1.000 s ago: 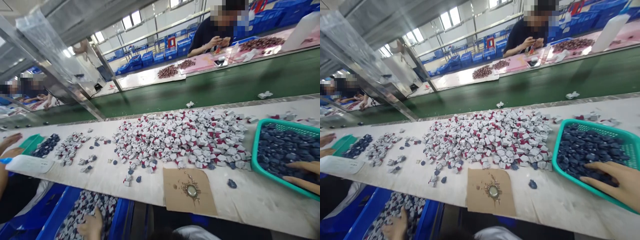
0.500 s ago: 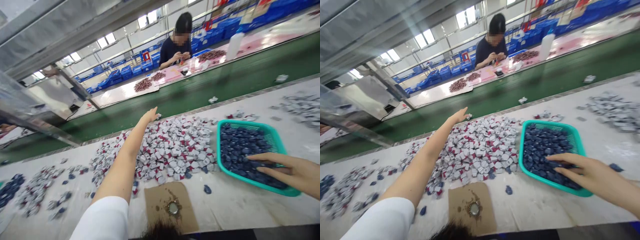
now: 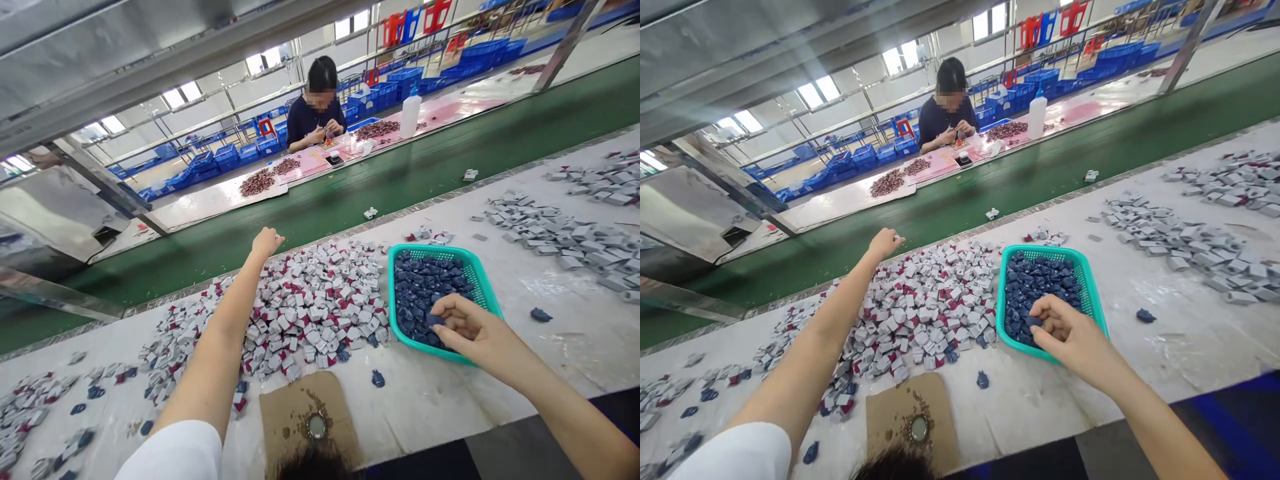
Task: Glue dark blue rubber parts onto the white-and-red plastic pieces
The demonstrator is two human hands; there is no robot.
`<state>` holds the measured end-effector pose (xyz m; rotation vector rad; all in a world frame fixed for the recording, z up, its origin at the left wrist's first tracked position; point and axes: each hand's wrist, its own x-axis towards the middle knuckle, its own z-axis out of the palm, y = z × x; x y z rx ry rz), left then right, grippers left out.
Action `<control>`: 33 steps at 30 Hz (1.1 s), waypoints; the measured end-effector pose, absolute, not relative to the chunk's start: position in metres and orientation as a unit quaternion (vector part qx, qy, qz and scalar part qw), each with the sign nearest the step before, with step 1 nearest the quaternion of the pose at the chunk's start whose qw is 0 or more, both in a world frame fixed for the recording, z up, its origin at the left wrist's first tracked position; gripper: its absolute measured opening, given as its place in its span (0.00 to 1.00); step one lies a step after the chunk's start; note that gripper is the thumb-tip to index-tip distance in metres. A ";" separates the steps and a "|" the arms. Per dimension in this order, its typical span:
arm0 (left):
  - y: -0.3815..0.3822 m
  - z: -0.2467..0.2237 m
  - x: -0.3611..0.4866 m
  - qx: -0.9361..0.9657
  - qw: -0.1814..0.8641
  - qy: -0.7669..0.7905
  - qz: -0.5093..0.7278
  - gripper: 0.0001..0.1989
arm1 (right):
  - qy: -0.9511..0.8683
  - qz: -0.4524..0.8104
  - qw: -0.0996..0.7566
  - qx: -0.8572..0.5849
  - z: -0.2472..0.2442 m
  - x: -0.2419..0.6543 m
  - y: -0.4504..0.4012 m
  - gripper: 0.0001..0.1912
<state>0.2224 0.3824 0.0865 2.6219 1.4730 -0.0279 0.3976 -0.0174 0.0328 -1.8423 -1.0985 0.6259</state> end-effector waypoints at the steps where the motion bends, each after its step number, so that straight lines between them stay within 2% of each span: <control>1: 0.376 0.093 0.214 0.871 0.079 0.485 0.024 0.14 | -0.464 0.269 0.429 -0.727 0.034 0.389 -0.016 0.12; 5: 0.329 0.116 0.158 0.856 0.165 0.467 0.149 0.13 | -0.551 0.337 0.363 -0.671 0.044 0.348 -0.008 0.16; 10: 0.216 0.113 0.060 0.740 0.365 0.479 0.299 0.16 | -0.625 0.415 0.312 -0.583 0.053 0.292 0.010 0.13; 13: 0.142 0.087 0.022 0.658 0.455 0.503 0.326 0.16 | -0.623 0.482 0.300 -0.538 0.053 0.264 0.020 0.10; 17: 0.076 0.048 0.014 0.448 0.682 0.499 0.292 0.14 | -0.581 0.585 0.304 -0.478 0.053 0.236 0.028 0.11; 20: 0.054 0.035 0.028 0.362 0.790 0.437 0.235 0.18 | -0.594 0.545 0.329 -0.492 0.053 0.219 0.031 0.13; 23: 0.050 0.033 0.037 0.312 0.833 0.386 0.244 0.22 | -0.616 0.462 0.365 -0.523 0.048 0.207 0.031 0.13; 27: 0.053 0.035 0.036 0.297 0.863 0.337 0.232 0.24 | -0.608 0.423 0.425 -0.520 0.038 0.204 0.028 0.11; 30: 0.054 0.032 0.033 0.291 0.875 0.324 0.212 0.23 | -0.637 0.382 0.432 -0.511 0.033 0.209 0.026 0.09; 33: 0.051 0.028 0.035 0.318 0.841 0.366 0.238 0.23 | -0.636 0.353 0.419 -0.543 0.034 0.210 0.021 0.11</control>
